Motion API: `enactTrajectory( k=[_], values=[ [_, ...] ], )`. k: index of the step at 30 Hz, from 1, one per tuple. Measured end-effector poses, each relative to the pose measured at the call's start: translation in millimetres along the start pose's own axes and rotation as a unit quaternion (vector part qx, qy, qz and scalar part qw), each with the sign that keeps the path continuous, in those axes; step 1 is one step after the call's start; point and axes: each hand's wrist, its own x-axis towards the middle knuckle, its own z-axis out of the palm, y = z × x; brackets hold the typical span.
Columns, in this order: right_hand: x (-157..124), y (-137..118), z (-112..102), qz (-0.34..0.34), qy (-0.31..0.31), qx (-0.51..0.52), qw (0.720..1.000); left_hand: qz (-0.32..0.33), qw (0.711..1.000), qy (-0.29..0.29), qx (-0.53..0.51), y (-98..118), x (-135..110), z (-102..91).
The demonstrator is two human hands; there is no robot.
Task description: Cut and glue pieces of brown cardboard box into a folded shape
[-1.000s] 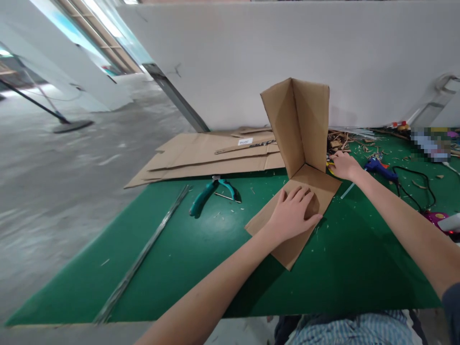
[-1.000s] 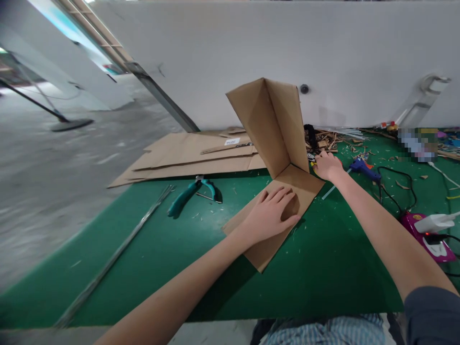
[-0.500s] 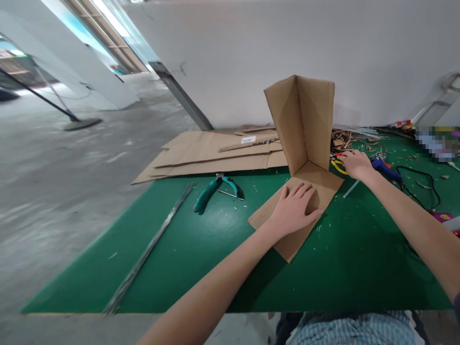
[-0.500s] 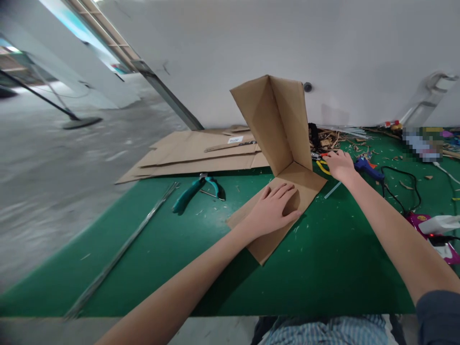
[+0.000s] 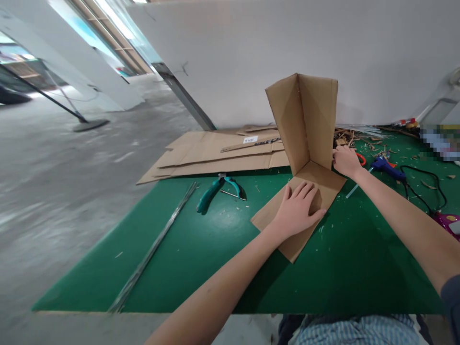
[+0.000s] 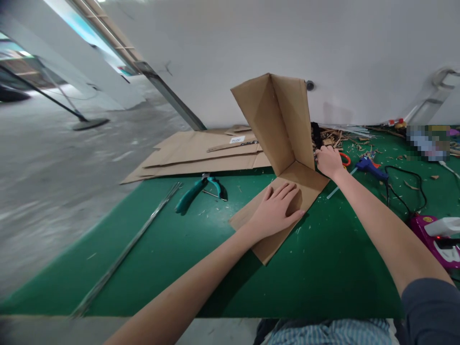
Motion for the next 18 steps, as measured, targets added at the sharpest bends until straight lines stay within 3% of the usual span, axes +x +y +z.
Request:
enactTrajectory(
  k=[4,7,9,11,13,15,18],
  values=[
    [0.6,-0.9,-5.2,0.033,0.018,0.018,0.999,0.002,1.000,0.005,-0.003,-0.4,0.1,1.8],
    [1.2,6.1,-12.3,0.105,0.024,0.060,0.992,-0.002,1.000,0.008,-0.005,-0.5,-0.2,2.7],
    [-0.7,15.8,-17.2,0.162,0.022,0.091,0.982,-0.003,1.000,0.007,-0.005,-0.4,-0.4,3.0],
    [-6.4,27.9,-23.4,0.208,0.033,0.187,0.960,-0.003,1.000,0.006,-0.004,0.0,-0.6,3.2],
    [-16.9,39.7,-33.2,0.220,0.053,0.361,0.905,-0.004,1.000,0.015,-0.001,0.8,-0.7,3.5],
    [-31.6,48.3,-47.6,0.198,0.067,0.531,0.821,-0.011,0.999,0.034,0.007,2.0,-0.9,3.8],
    [-57.4,50.4,-71.7,0.174,0.085,0.647,0.737,-0.019,0.998,0.056,0.025,4.3,-1.4,3.7]
  ],
)
